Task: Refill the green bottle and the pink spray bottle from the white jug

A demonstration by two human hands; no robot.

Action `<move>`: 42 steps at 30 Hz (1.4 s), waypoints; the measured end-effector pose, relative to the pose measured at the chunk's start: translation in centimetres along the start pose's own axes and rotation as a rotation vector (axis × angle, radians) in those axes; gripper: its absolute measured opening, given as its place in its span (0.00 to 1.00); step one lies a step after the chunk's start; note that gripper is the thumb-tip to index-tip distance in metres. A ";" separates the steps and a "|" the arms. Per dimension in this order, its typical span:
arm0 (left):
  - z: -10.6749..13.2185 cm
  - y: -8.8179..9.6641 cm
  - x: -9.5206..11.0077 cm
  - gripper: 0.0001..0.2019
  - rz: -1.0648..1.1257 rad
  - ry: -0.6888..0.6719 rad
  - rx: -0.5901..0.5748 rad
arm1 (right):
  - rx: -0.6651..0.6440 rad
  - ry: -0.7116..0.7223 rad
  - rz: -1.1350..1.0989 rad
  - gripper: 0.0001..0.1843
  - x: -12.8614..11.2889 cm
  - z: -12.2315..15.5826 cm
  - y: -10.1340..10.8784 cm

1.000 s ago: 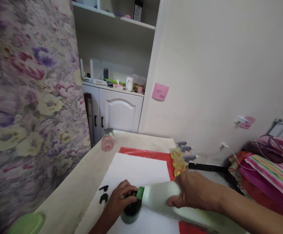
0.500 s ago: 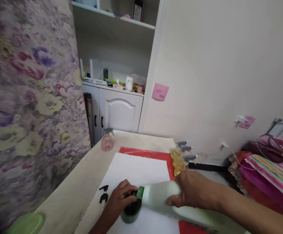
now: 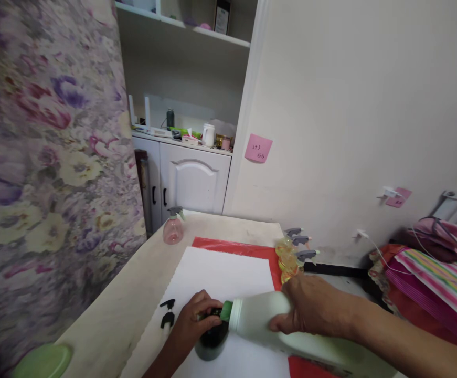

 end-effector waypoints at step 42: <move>0.0 -0.2 0.3 0.10 0.003 0.001 -0.007 | 0.029 0.056 -0.010 0.18 -0.5 0.1 0.7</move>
Point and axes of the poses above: each hand's wrist, its own z-axis away from the middle knuckle, its own y-axis out of the back of the hand, x = y × z, the point moved 3 cm from there along -z, towards the middle knuckle, and after that the axes turned 1 degree about z, right-handed, at the moved point
